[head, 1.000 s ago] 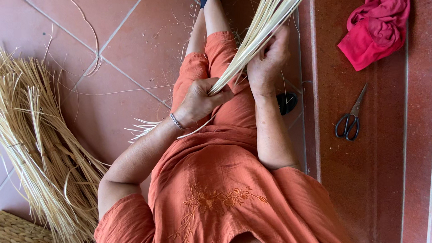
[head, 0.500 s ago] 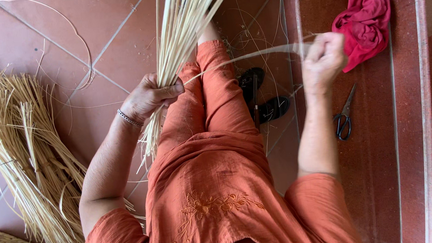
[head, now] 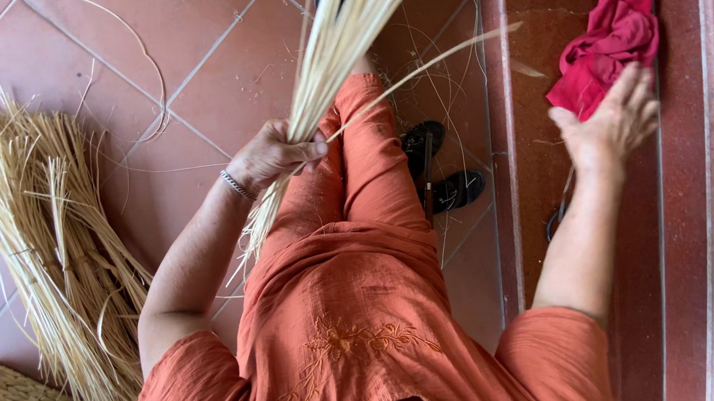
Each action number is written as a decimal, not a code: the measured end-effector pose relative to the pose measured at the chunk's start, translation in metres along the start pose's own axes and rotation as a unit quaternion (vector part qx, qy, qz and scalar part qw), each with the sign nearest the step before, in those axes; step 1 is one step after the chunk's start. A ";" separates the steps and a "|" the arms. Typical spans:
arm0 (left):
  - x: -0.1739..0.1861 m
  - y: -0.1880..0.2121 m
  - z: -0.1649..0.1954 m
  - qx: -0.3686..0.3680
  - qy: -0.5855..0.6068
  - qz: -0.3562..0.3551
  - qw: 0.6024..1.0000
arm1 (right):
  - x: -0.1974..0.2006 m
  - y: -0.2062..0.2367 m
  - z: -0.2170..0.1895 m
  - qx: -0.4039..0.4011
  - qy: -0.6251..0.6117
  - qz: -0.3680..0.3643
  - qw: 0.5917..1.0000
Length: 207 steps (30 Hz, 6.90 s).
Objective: The person sits on the tiled floor and works through a bundle of thin bamboo strips, pulling individual strips out, aligning them and evening the bundle against their lap. They repeatedly gather, fan and re-sort the strips, then reach toward loose strips and debris on the floor beside them.
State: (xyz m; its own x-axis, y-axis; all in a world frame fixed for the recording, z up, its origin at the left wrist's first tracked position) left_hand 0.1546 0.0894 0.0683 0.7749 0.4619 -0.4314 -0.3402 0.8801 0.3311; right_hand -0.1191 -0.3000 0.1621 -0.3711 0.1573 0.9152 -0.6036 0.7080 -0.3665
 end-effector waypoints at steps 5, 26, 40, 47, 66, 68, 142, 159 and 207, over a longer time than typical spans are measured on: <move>-0.014 -0.005 -0.004 0.031 0.020 -0.032 0.999 | -0.032 0.037 -0.115 0.071 -0.385 -0.238 0.889; -0.004 -0.004 0.017 -0.029 -0.021 -0.079 0.996 | -0.078 0.122 -0.296 0.012 -0.684 -0.356 0.636; 0.006 0.045 0.018 -0.035 0.020 -0.088 0.995 | -0.058 0.167 -0.326 -0.049 -0.673 -0.431 0.599; 0.005 0.066 0.005 -0.057 -0.027 -0.070 0.996 | -0.085 0.206 -0.324 -0.097 -0.723 -0.406 0.551; 0.018 0.101 -0.039 -0.015 -0.010 -0.069 0.997 | -0.053 0.142 -0.126 -0.149 -0.905 -0.216 0.335; 0.015 0.103 -0.040 -0.018 0.013 -0.072 0.997 | -0.040 0.126 -0.077 -0.116 -0.914 -0.165 0.353; -0.067 0.125 -0.022 -0.035 0.057 -0.030 0.997 | 0.032 0.224 -0.226 0.135 -0.500 -0.161 0.840; -0.076 0.116 -0.027 0.019 0.132 -0.066 0.989 | -0.003 0.204 -0.252 -0.041 -0.719 -0.179 0.670; -0.093 0.107 0.083 -0.275 -0.200 0.020 0.940 | 0.044 0.173 -0.302 -0.066 -0.760 -0.181 0.620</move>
State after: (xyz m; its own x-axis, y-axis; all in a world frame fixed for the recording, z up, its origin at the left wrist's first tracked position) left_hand 0.0901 0.1310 0.2137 0.8567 0.5140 -0.0423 -0.5119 0.8376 -0.1907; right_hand -0.0265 0.0372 0.1899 -0.5242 -0.7891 -0.3200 -0.8164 0.5726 -0.0745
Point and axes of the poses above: each hand's wrist, its own y-axis away from the middle knuckle, its own x-axis out of the back of the hand, z = x × y, the point moved 7 cm from there along -y, towards the middle knuckle, and after that the axes turned 6 degrees about y, right-handed, at the moved point
